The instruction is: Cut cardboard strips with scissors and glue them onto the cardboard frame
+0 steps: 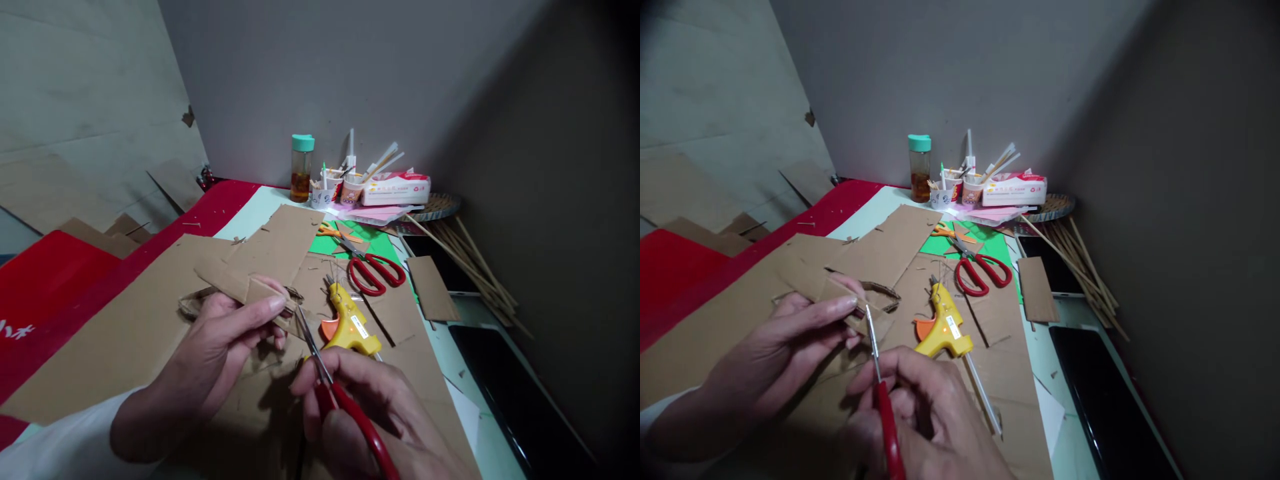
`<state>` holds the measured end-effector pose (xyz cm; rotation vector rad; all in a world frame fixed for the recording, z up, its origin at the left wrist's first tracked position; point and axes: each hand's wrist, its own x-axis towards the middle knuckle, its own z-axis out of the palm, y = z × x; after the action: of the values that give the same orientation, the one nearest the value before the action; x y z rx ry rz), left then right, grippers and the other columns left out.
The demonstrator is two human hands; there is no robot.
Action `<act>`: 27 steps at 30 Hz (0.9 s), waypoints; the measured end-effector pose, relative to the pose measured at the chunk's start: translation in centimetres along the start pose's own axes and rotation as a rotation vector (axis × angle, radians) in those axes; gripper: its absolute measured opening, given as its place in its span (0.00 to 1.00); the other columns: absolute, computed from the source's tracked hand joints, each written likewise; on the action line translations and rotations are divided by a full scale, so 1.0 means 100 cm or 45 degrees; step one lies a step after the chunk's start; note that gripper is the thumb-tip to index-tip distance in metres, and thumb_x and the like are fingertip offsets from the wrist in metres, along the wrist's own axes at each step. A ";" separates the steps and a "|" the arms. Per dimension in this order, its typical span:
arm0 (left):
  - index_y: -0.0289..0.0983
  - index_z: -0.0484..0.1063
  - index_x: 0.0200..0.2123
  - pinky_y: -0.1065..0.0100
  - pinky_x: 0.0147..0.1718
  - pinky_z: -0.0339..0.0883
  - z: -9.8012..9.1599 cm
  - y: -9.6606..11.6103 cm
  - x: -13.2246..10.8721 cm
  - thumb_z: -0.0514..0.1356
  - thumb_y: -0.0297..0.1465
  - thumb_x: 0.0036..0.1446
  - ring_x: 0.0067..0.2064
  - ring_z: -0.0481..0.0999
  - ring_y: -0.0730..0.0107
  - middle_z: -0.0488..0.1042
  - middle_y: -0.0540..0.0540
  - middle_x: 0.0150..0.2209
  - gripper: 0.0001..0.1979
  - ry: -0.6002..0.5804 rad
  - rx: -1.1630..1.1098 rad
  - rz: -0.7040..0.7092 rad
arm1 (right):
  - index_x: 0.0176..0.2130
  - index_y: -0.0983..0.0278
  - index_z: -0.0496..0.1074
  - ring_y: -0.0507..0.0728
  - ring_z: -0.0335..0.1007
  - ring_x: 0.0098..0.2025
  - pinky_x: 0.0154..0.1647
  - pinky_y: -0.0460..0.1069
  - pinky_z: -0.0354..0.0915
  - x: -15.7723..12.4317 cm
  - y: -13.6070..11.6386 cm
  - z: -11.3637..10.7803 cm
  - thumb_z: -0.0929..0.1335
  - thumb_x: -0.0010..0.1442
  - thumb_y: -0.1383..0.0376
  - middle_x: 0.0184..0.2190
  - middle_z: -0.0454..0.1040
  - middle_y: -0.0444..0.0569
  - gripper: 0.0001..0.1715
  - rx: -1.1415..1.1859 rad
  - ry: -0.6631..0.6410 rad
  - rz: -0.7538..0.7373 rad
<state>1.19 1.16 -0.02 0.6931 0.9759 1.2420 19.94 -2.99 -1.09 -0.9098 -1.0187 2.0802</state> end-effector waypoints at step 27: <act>0.32 0.83 0.31 0.66 0.38 0.79 0.009 -0.003 -0.007 0.63 0.30 0.61 0.36 0.80 0.62 0.82 0.41 0.35 0.10 0.002 -0.083 -0.028 | 0.41 0.62 0.74 0.53 0.62 0.27 0.28 0.48 0.58 0.005 0.001 0.003 0.67 0.62 0.54 0.28 0.70 0.44 0.15 -0.747 0.147 -0.352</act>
<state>2.13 0.50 0.24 0.6287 0.9379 1.2497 19.39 -2.78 -1.17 -1.0768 -1.6290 1.5001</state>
